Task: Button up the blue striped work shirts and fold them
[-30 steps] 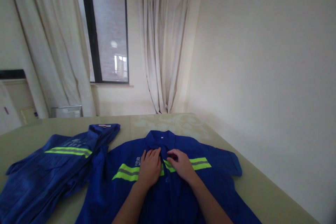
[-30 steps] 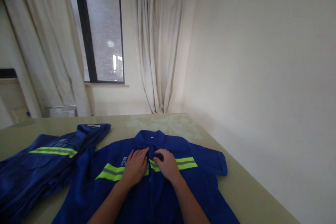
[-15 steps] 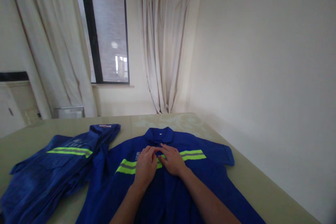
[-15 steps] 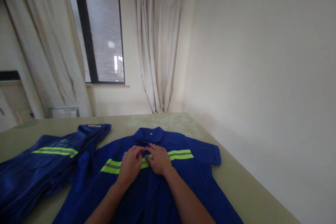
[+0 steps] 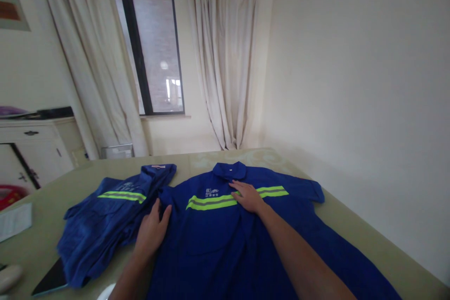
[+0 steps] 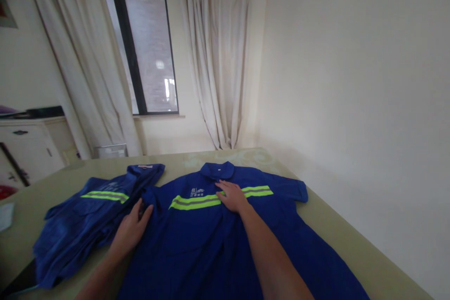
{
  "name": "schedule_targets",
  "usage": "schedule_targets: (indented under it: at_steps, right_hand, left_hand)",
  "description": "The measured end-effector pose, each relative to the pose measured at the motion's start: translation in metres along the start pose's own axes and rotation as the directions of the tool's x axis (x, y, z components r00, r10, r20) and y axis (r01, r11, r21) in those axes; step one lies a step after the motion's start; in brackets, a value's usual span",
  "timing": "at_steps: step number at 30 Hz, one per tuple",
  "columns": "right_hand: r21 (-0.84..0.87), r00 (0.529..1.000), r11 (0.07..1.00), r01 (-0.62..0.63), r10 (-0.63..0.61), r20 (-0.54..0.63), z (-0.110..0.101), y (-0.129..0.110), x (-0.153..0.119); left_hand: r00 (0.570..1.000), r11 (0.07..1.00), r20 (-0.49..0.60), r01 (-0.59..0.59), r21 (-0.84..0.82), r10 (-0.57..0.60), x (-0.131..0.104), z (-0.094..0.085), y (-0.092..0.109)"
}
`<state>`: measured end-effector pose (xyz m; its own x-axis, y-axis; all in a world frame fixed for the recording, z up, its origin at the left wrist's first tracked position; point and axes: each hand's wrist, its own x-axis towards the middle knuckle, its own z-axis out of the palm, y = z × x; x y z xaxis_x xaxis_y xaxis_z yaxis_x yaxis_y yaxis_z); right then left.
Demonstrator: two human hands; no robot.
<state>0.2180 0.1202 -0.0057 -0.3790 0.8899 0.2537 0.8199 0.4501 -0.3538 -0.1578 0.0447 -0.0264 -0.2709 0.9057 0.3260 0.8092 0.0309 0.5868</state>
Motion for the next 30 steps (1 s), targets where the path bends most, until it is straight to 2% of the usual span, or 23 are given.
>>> schedule_targets:
  at_steps: [3, 5, 7, 10, 13, 15, 17, 19, 21, 22, 23, 24, 25, 26, 27, 28, 29, 30]
  right_hand:
    - [-0.003, 1.0, 1.0, 0.006, -0.006, -0.001, 0.0, 0.0, 0.0]
    - [-0.004, 1.0, 1.0, 0.006, -0.006, -0.002, -0.001, -0.001, 0.0]
    - [-0.003, 1.0, 1.0, 0.002, -0.002, -0.003, -0.001, -0.002, -0.001]
    - [-0.001, 1.0, 1.0, -0.008, 0.008, -0.004, -0.001, -0.002, -0.001]
    - [-0.002, 1.0, 1.0, -0.017, 0.017, -0.003, 0.0, -0.002, -0.001]
    - [-0.004, 1.0, 1.0, -0.022, 0.022, -0.003, 0.001, -0.002, -0.001]
    - [-0.004, 1.0, 1.0, -0.025, 0.025, -0.004, 0.001, -0.002, -0.001]
    - [-0.003, 1.0, 1.0, -0.025, 0.025, -0.008, 0.002, -0.002, 0.0]
    - [-0.002, 1.0, 1.0, -0.026, 0.026, -0.014, 0.003, -0.003, -0.001]
    - [-0.001, 0.999, 1.0, -0.029, 0.029, -0.016, 0.004, -0.003, -0.001]
    - [-0.002, 0.999, 1.0, -0.032, 0.031, -0.016, 0.004, -0.004, -0.001]
    - [-0.002, 0.999, 0.999, -0.034, 0.034, -0.015, 0.004, -0.004, -0.001]
    - [-0.003, 0.999, 0.999, -0.036, 0.036, -0.014, 0.004, -0.004, -0.002]
    - [-0.005, 0.999, 0.999, -0.037, 0.037, -0.013, 0.004, -0.004, -0.002]
    - [-0.007, 0.999, 0.999, -0.038, 0.038, -0.014, 0.004, -0.004, -0.002]
    - [-0.008, 0.999, 0.999, -0.04, 0.04, -0.014, 0.004, -0.004, -0.002]
    - [-0.009, 0.999, 0.999, -0.042, 0.042, -0.015, 0.003, -0.005, -0.002]
    - [-0.009, 0.999, 0.999, -0.043, 0.043, -0.015, 0.003, -0.005, -0.002]
  left_hand:
    - [0.993, 0.955, 0.077, 0.111, -0.274, -0.094, 0.009, -0.003, 0.011]
    - [0.975, 0.871, 0.094, 0.22, -0.44, -0.2, 0.012, -0.01, 0.016]
    - [0.949, 0.725, 0.082, 0.287, -0.626, -0.305, 0.013, -0.019, 0.019]
    - [0.9, 0.445, 0.057, 0.268, -0.854, -0.433, 0.013, -0.032, 0.024]
    - [0.823, 0.193, 0.2, 0.347, -0.918, -0.533, 0.016, -0.04, 0.028]
    - [0.783, 0.107, 0.332, 0.448, -0.887, -0.526, 0.019, -0.043, 0.028]
    - [0.798, 0.168, 0.349, 0.48, -0.861, -0.491, 0.02, -0.045, 0.03]
    - [0.842, 0.292, 0.241, 0.415, -0.862, -0.483, 0.017, -0.045, 0.037]
    - [0.897, 0.429, 0.089, 0.292, -0.855, -0.432, 0.008, -0.043, 0.054]
    - [0.938, 0.508, 0.037, 0.219, -0.833, -0.345, 0.002, -0.041, 0.065]
    - [0.978, 0.597, 0.014, 0.138, -0.791, -0.208, -0.006, -0.039, 0.077]
    - [1.0, 0.695, 0.019, 0.022, -0.719, -0.012, -0.014, -0.036, 0.089]
    - [0.98, 0.772, 0.059, -0.111, -0.626, 0.189, -0.023, -0.032, 0.098]
    - [0.926, 0.818, 0.119, -0.25, -0.518, 0.358, -0.031, -0.028, 0.105]
    - [0.865, 0.834, 0.183, -0.364, -0.413, 0.468, -0.039, -0.024, 0.109]
    - [0.816, 0.838, 0.239, -0.449, -0.31, 0.526, -0.044, -0.02, 0.108]
    - [0.789, 0.838, 0.283, -0.502, -0.216, 0.546, -0.048, -0.015, 0.103]
    - [0.78, 0.84, 0.317, -0.524, -0.143, 0.54, -0.05, -0.011, 0.095]
